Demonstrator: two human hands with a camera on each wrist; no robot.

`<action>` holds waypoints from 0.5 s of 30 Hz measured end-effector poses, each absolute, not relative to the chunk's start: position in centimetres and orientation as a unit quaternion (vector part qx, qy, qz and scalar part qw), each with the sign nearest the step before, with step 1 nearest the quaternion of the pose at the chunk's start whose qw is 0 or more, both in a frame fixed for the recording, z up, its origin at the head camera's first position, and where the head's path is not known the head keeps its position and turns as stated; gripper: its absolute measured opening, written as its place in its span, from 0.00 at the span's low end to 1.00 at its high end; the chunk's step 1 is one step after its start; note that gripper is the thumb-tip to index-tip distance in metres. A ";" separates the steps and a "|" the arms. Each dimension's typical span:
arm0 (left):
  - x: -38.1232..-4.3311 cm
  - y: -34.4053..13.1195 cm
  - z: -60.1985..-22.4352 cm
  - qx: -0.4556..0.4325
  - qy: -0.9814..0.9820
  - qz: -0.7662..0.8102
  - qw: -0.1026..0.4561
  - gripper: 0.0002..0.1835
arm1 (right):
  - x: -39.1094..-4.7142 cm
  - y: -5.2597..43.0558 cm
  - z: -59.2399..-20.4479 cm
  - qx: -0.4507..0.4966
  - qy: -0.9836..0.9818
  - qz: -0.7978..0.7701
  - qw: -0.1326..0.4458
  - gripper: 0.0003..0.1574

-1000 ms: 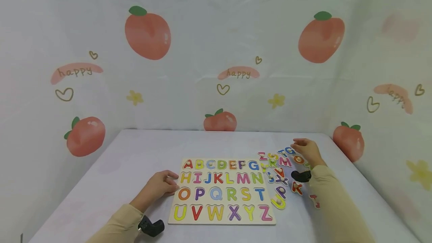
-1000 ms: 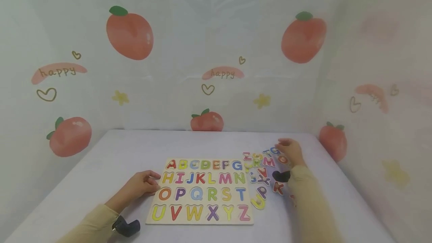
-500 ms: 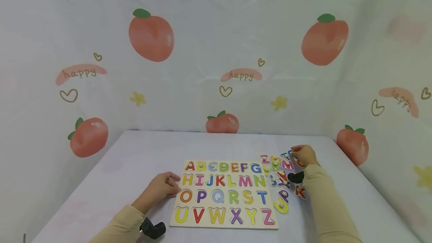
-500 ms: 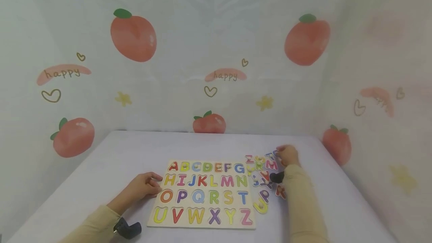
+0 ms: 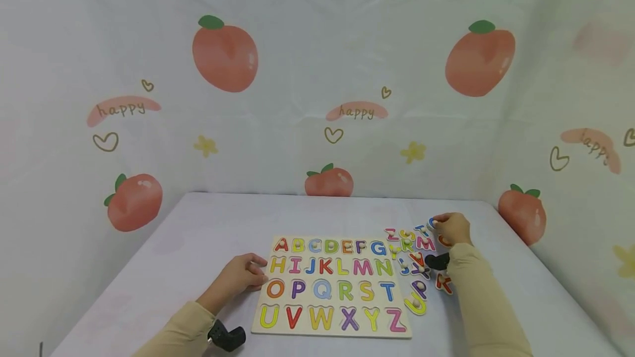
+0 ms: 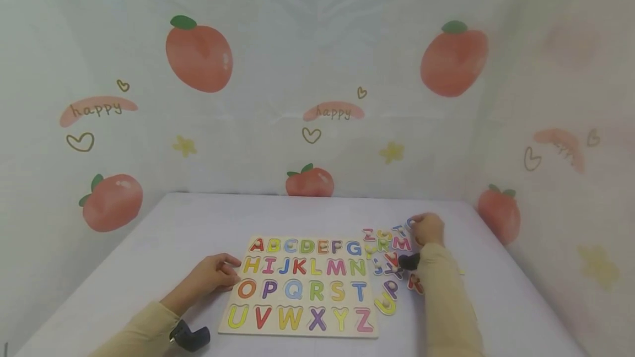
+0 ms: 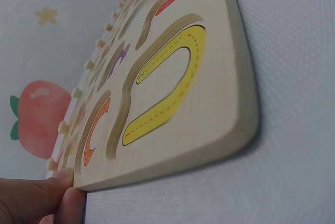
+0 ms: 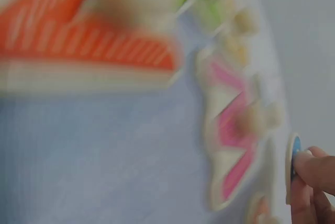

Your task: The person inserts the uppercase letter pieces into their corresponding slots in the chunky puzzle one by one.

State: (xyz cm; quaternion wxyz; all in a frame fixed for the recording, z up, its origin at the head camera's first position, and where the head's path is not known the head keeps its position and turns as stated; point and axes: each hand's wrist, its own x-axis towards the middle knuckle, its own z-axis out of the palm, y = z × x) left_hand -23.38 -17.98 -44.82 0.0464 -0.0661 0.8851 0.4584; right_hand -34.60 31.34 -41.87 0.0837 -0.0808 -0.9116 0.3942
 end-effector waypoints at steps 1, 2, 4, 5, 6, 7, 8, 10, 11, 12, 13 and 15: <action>-23.3 -18.0 -44.8 -0.065 0.885 0.458 0.048 0.19 | -34.5 31.4 -41.8 -0.077 -0.910 0.397 0.096 0.16; -23.3 -17.9 -44.7 -0.065 0.885 0.457 0.049 0.19 | -34.5 31.4 -41.8 -0.074 -0.906 0.403 0.104 0.17; -23.2 -17.9 -44.6 -0.062 0.886 0.457 0.051 0.20 | -34.5 31.4 -41.5 -0.060 -0.900 0.414 0.121 0.18; -23.2 -17.9 -44.6 -0.060 0.886 0.456 0.051 0.20 | -34.5 31.3 -41.4 -0.050 -0.900 0.414 0.128 0.18; -23.2 -17.9 -44.5 -0.061 0.886 0.456 0.051 0.20 | -34.4 31.2 -41.2 -0.041 -0.899 0.416 0.131 0.19; -23.2 -17.9 -44.5 -0.061 0.886 0.456 0.051 0.20 | -34.3 30.9 -41.0 -0.034 -0.897 0.421 0.130 0.20; -23.2 -17.9 -44.5 -0.061 0.886 0.457 0.052 0.20 | -34.1 30.7 -40.8 -0.027 -0.895 0.426 0.126 0.20; -23.2 -18.0 -44.5 -0.061 0.886 0.458 0.051 0.20 | -33.6 30.1 -40.4 -0.012 -0.892 0.435 0.120 0.21; -23.3 -18.0 -44.6 -0.060 0.885 0.459 0.051 0.20 | -33.4 29.7 -40.2 -0.005 -0.891 0.439 0.116 0.22; -23.3 -18.0 -44.7 -0.060 0.884 0.460 0.051 0.20 | -33.1 29.4 -40.0 0.002 -0.889 0.443 0.113 0.22; -23.4 -18.0 -44.8 -0.061 0.884 0.461 0.051 0.20 | -32.8 29.0 -39.9 0.008 -0.888 0.447 0.109 0.22; -23.5 -18.0 -44.9 -0.064 0.883 0.462 0.051 0.20 | -32.2 28.3 -39.7 0.019 -0.887 0.451 0.100 0.22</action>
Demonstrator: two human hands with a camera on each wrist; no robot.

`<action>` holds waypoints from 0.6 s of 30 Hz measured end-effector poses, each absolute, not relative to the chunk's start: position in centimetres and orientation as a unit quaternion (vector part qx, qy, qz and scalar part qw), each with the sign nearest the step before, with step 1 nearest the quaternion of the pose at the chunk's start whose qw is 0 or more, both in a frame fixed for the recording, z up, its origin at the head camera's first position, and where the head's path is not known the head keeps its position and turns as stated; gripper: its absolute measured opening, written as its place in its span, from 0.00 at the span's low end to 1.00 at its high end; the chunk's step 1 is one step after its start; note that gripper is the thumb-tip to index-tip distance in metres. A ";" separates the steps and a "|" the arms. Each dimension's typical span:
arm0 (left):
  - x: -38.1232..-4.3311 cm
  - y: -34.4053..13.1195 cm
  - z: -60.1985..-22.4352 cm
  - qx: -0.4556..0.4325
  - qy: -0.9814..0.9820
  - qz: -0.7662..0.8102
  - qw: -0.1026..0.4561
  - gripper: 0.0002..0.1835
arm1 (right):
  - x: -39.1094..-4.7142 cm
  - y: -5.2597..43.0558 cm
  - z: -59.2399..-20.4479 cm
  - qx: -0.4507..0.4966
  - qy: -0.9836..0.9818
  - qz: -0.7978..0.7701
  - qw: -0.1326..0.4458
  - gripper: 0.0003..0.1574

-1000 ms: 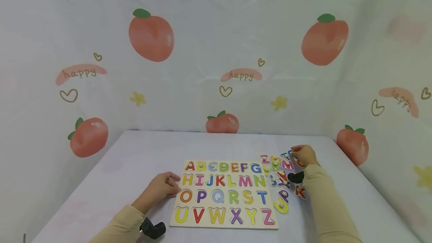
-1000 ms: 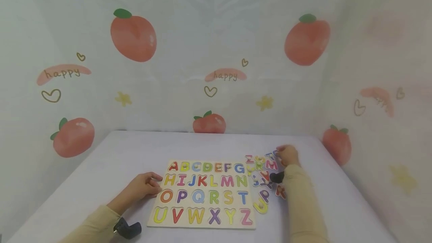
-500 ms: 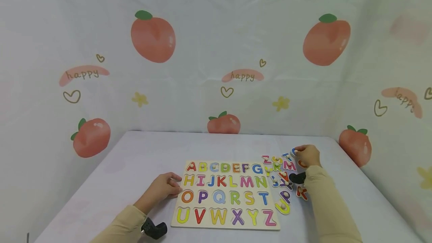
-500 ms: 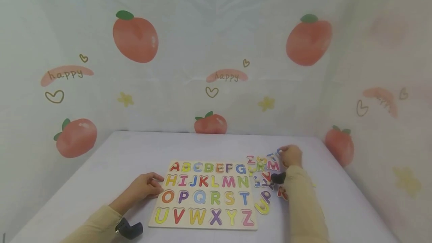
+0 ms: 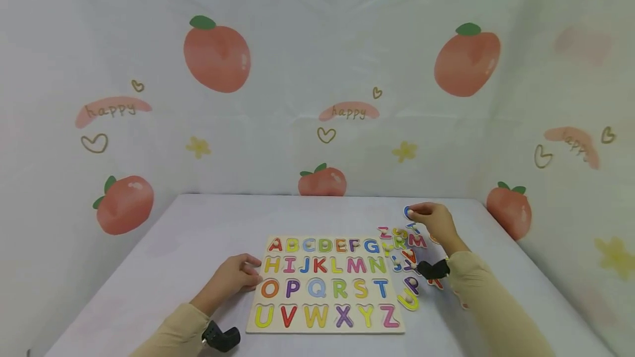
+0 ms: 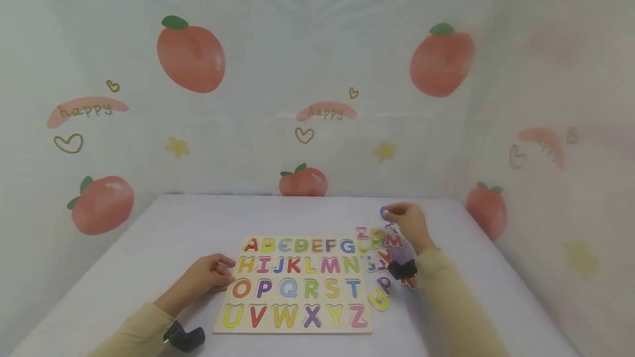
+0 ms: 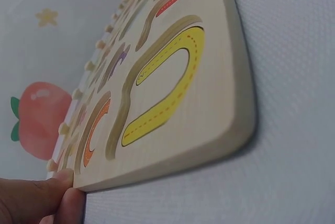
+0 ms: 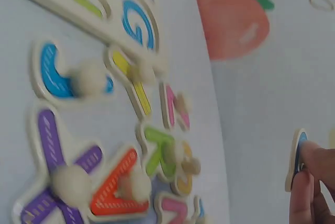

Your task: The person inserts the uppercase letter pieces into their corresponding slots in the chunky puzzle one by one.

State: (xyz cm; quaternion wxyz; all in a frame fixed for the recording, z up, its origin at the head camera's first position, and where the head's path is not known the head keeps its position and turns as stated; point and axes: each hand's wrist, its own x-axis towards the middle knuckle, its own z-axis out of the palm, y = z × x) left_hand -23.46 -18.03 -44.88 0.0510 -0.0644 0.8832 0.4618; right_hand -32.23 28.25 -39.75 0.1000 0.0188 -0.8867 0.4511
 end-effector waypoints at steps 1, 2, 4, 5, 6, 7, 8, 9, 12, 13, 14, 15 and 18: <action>-23.5 -18.0 -44.9 -0.064 0.883 0.462 0.051 0.20 | -32.0 27.8 -39.8 0.023 -0.887 0.452 0.096 0.22; -23.5 -18.1 -44.9 -0.064 0.883 0.462 0.051 0.20 | -31.7 27.4 -39.8 0.028 -0.887 0.453 0.090 0.22; -23.5 -18.1 -44.9 -0.065 0.883 0.462 0.052 0.20 | -31.3 26.5 -40.0 0.037 -0.887 0.454 0.078 0.21; -23.5 -18.2 -44.9 -0.064 0.883 0.462 0.051 0.20 | -31.2 26.0 -40.1 0.040 -0.888 0.452 0.072 0.20; -23.5 -18.2 -44.8 -0.062 0.883 0.462 0.051 0.20 | -31.0 25.5 -40.2 0.044 -0.889 0.450 0.068 0.20; -23.5 -18.2 -44.8 -0.060 0.883 0.462 0.051 0.20 | -30.9 25.0 -40.4 0.046 -0.890 0.449 0.064 0.19; -23.4 -18.2 -44.8 -0.061 0.883 0.462 0.051 0.20 | -30.8 24.5 -40.5 0.049 -0.889 0.451 0.058 0.18; -23.5 -18.2 -44.8 -0.060 0.883 0.463 0.051 0.20 | -30.7 24.0 -40.7 0.050 -0.889 0.452 0.053 0.17; -23.5 -18.2 -44.8 -0.059 0.884 0.461 0.049 0.20 | -30.6 22.8 -41.3 0.054 -0.891 0.448 0.042 0.15; -23.5 -18.2 -44.8 -0.058 0.885 0.460 0.049 0.20 | -30.5 22.4 -41.4 0.053 -0.892 0.448 0.037 0.14; -23.5 -18.2 -44.8 -0.057 0.885 0.459 0.049 0.20 | -30.5 22.1 -41.6 0.051 -0.893 0.446 0.032 0.14; -23.5 -18.2 -44.8 -0.057 0.885 0.459 0.049 0.20 | -30.5 21.8 -41.9 0.047 -0.894 0.445 0.026 0.13; -23.6 -18.2 -44.9 -0.058 0.885 0.460 0.050 0.20 | -30.5 21.0 -42.4 0.031 -0.897 0.442 0.014 0.11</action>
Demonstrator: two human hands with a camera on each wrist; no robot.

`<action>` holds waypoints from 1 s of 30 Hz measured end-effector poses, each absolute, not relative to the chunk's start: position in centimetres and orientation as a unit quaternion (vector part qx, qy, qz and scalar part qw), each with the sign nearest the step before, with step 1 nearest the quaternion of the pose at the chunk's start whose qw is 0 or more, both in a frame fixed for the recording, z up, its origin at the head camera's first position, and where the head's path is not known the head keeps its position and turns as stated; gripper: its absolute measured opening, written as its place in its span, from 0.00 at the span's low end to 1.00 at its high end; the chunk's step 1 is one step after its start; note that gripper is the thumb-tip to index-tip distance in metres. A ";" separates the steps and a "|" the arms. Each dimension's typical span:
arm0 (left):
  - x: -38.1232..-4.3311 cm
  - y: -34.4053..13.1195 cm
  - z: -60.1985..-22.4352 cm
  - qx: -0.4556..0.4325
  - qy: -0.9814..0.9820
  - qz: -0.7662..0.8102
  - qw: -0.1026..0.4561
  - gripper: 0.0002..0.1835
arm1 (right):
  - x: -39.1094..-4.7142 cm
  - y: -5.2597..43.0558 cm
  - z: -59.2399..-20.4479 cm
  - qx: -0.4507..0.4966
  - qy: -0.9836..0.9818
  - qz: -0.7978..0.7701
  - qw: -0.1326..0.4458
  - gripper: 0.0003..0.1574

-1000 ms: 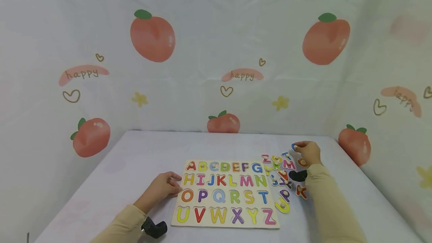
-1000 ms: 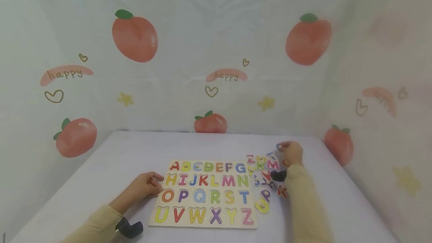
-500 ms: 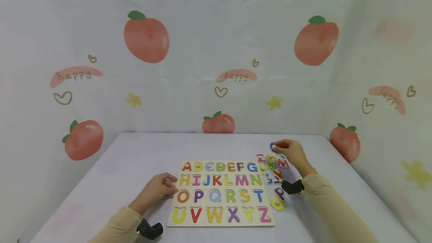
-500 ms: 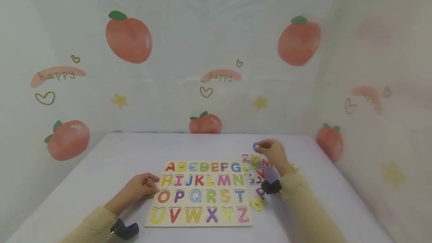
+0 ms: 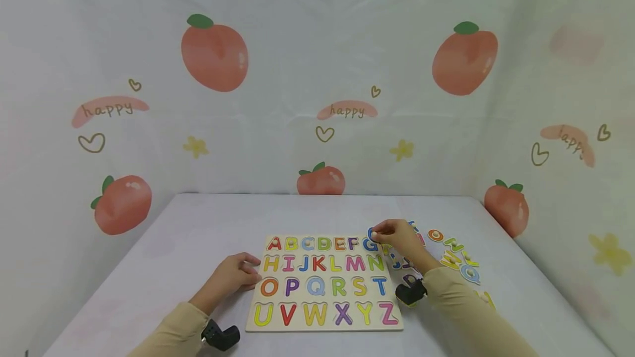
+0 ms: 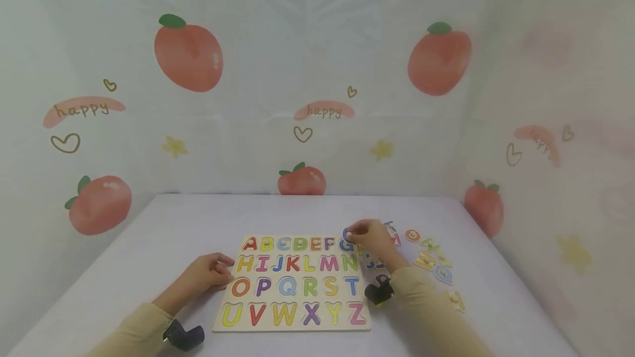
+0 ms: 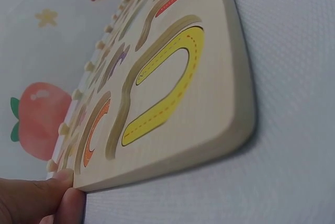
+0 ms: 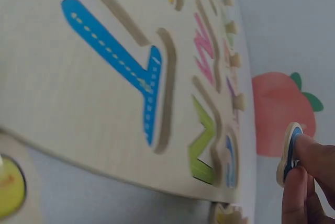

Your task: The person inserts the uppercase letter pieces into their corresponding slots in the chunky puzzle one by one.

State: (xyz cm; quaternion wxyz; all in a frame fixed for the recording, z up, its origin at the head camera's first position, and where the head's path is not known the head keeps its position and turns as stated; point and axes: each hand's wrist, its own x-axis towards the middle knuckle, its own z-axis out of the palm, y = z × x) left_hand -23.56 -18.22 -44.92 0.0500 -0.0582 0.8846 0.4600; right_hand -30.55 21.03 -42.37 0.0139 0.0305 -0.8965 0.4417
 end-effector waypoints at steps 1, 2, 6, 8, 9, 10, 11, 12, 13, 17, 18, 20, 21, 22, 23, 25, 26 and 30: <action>-23.6 -18.2 -44.9 -0.058 0.884 0.460 0.050 0.20 | -30.6 20.8 -42.6 0.024 -0.898 0.438 0.011 0.10; -23.6 -18.2 -44.9 -0.058 0.884 0.461 0.049 0.20 | -30.7 20.7 -42.7 0.018 -0.900 0.436 0.007 0.10; -23.5 -18.1 -44.9 -0.059 0.883 0.463 0.046 0.20 | -31.0 20.3 -43.3 0.013 -0.905 0.425 -0.005 0.08; -23.5 -18.1 -44.9 -0.057 0.883 0.463 0.044 0.20 | -31.0 20.2 -43.5 0.019 -0.906 0.423 -0.010 0.07; -23.4 -18.1 -44.9 -0.057 0.883 0.463 0.044 0.20 | -31.1 20.2 -43.6 0.023 -0.905 0.424 -0.013 0.06; -23.4 -18.1 -44.9 -0.057 0.883 0.464 0.043 0.20 | -31.1 20.2 -43.6 0.026 -0.905 0.424 -0.016 0.05; -23.4 -18.1 -44.9 -0.057 0.883 0.463 0.043 0.20 | -31.1 20.1 -43.6 0.029 -0.904 0.426 -0.018 0.05; -23.4 -18.1 -44.9 -0.057 0.883 0.463 0.043 0.20 | -31.1 20.1 -43.7 0.031 -0.905 0.424 -0.019 0.05; -23.4 -18.1 -44.9 -0.057 0.884 0.463 0.043 0.20 | -31.1 20.1 -43.7 0.032 -0.907 0.420 -0.019 0.04; -23.5 -18.1 -45.0 -0.064 0.884 0.462 0.046 0.20 | -31.2 19.9 -43.6 0.031 -0.914 0.404 -0.022 0.03; -23.5 -18.2 -45.0 -0.065 0.883 0.462 0.046 0.20 | -31.3 19.9 -43.6 0.032 -0.917 0.398 -0.022 0.03; -23.4 -18.2 -45.0 -0.067 0.883 0.462 0.046 0.20 | -31.3 19.8 -43.5 0.036 -0.921 0.387 -0.021 0.03; -23.5 -18.2 -45.0 -0.068 0.883 0.462 0.047 0.20 | -31.3 19.7 -43.5 0.038 -0.924 0.381 -0.019 0.04; -23.4 -18.2 -45.0 -0.068 0.884 0.461 0.047 0.20 | -31.4 19.7 -43.5 0.040 -0.925 0.377 -0.020 0.04; -23.4 -18.2 -45.0 -0.068 0.884 0.461 0.047 0.20 | -31.4 19.7 -43.5 0.043 -0.927 0.372 -0.020 0.04; -23.4 -18.1 -45.0 -0.068 0.884 0.461 0.046 0.20 | -31.5 19.6 -43.5 0.043 -0.929 0.367 -0.023 0.05; -23.4 -18.1 -45.0 -0.066 0.884 0.461 0.046 0.20 | -31.5 19.6 -43.5 0.042 -0.929 0.366 -0.025 0.05; -23.4 -18.1 -45.0 -0.064 0.883 0.462 0.043 0.20 | -31.5 19.4 -43.3 0.035 -0.931 0.363 -0.030 0.04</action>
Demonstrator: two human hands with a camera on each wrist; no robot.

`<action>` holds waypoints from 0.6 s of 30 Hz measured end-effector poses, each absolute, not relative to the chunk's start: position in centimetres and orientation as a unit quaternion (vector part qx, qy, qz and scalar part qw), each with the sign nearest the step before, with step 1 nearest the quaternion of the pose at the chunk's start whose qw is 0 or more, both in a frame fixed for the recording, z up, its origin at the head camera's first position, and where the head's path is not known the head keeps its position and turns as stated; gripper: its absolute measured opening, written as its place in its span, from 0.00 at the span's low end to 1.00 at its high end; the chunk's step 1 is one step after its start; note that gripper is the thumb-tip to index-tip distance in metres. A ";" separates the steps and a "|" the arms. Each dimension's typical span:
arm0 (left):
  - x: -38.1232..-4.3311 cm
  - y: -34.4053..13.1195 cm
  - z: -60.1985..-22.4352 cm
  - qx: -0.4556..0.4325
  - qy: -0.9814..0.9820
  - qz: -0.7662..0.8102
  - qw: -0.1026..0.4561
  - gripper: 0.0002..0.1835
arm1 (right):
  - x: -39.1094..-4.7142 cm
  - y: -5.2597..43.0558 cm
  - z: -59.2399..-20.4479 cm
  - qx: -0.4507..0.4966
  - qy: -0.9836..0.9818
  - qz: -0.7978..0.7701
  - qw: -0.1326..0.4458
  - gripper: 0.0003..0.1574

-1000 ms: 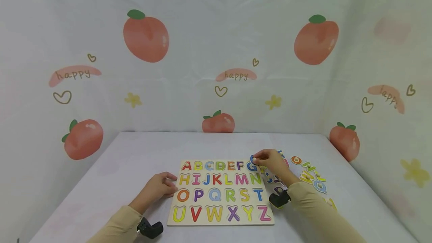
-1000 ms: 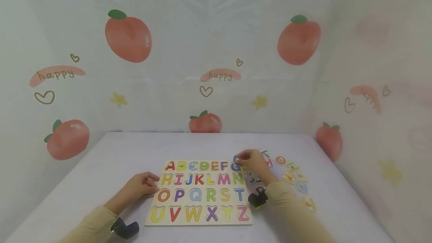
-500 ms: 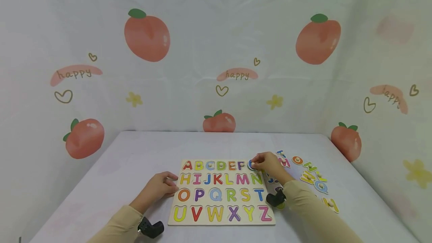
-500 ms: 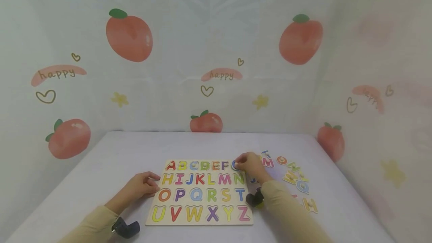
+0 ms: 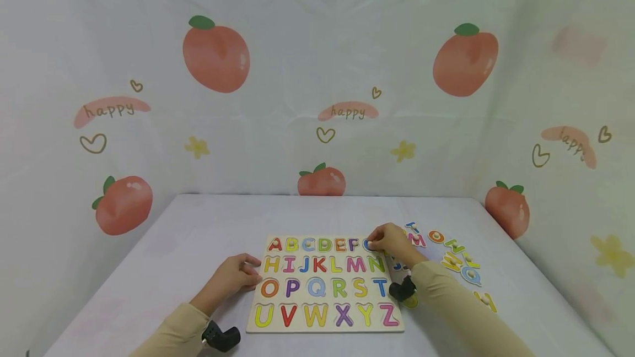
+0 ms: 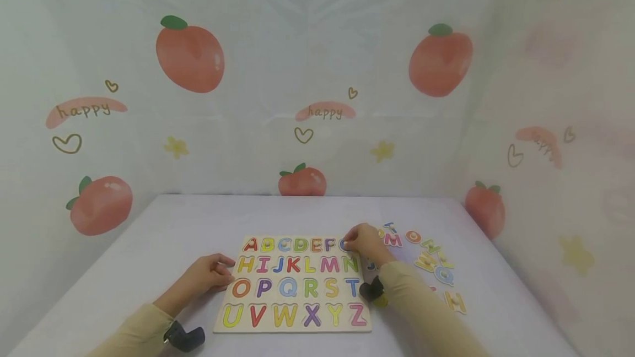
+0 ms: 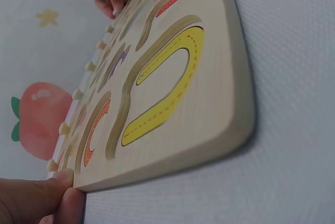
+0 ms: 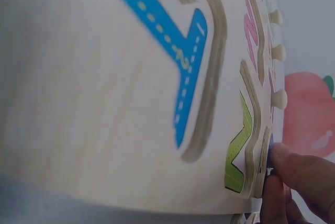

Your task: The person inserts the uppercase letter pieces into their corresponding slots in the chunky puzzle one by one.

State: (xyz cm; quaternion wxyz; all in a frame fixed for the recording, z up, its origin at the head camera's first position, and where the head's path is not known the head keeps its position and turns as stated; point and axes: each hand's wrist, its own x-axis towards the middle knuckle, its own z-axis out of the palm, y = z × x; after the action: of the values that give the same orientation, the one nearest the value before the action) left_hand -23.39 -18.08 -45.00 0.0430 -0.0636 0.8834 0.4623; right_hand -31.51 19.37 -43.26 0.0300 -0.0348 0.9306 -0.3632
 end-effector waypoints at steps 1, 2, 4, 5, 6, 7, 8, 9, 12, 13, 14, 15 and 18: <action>-23.4 -18.1 -45.0 -0.063 0.883 0.462 0.043 0.20 | -31.5 19.3 -43.3 -0.035 0.931 -0.362 0.030 0.04; -23.4 -18.1 -45.0 -0.064 0.883 0.463 0.043 0.20 | -31.5 19.3 -43.2 -0.034 0.931 -0.362 0.029 0.04; -23.4 -18.1 -45.0 -0.068 0.882 0.464 0.043 0.20 | -31.5 19.2 -43.2 -0.033 0.931 -0.361 0.029 0.04; -23.4 -18.1 -45.0 -0.066 0.882 0.464 0.043 0.20 | -31.5 19.2 -43.2 -0.033 0.932 -0.361 0.029 0.04; -23.4 -18.1 -45.0 -0.067 0.881 0.465 0.044 0.20 | -31.5 19.1 -43.2 -0.034 0.932 -0.360 0.030 0.04; -23.4 -18.1 -45.1 -0.067 0.881 0.466 0.044 0.20 | -31.5 19.1 -43.2 -0.035 0.932 -0.359 0.030 0.04; -23.4 -18.1 -45.1 -0.067 0.881 0.466 0.045 0.20 | -31.4 19.0 -43.1 -0.034 0.932 -0.360 0.030 0.04; -23.4 -18.2 -45.1 -0.065 0.881 0.466 0.045 0.20 | -31.4 19.0 -43.1 -0.034 0.931 -0.361 0.031 0.04; -23.5 -18.2 -45.1 -0.066 0.881 0.465 0.046 0.20 | -31.3 18.9 -42.9 -0.038 0.931 -0.362 0.031 0.04; -23.5 -18.2 -45.1 -0.066 0.882 0.464 0.047 0.20 | -31.3 18.9 -42.9 -0.037 0.930 -0.363 0.032 0.04; -23.5 -18.2 -45.1 -0.066 0.882 0.464 0.047 0.20 | -31.3 18.9 -42.8 -0.036 0.930 -0.363 0.033 0.03; -23.5 -18.2 -45.1 -0.066 0.882 0.464 0.048 0.20 | -31.3 18.9 -42.8 -0.035 0.930 -0.363 0.035 0.03; -23.5 -18.2 -45.1 -0.066 0.881 0.466 0.047 0.20 | -31.3 18.8 -42.7 -0.038 0.933 -0.355 0.039 0.04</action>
State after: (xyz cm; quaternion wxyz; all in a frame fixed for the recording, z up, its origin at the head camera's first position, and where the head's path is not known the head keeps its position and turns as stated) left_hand -23.52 -18.17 -45.11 0.0473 -0.0655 0.8811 0.4661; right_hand -31.35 18.85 -42.66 0.0392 -0.0380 0.9332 -0.3551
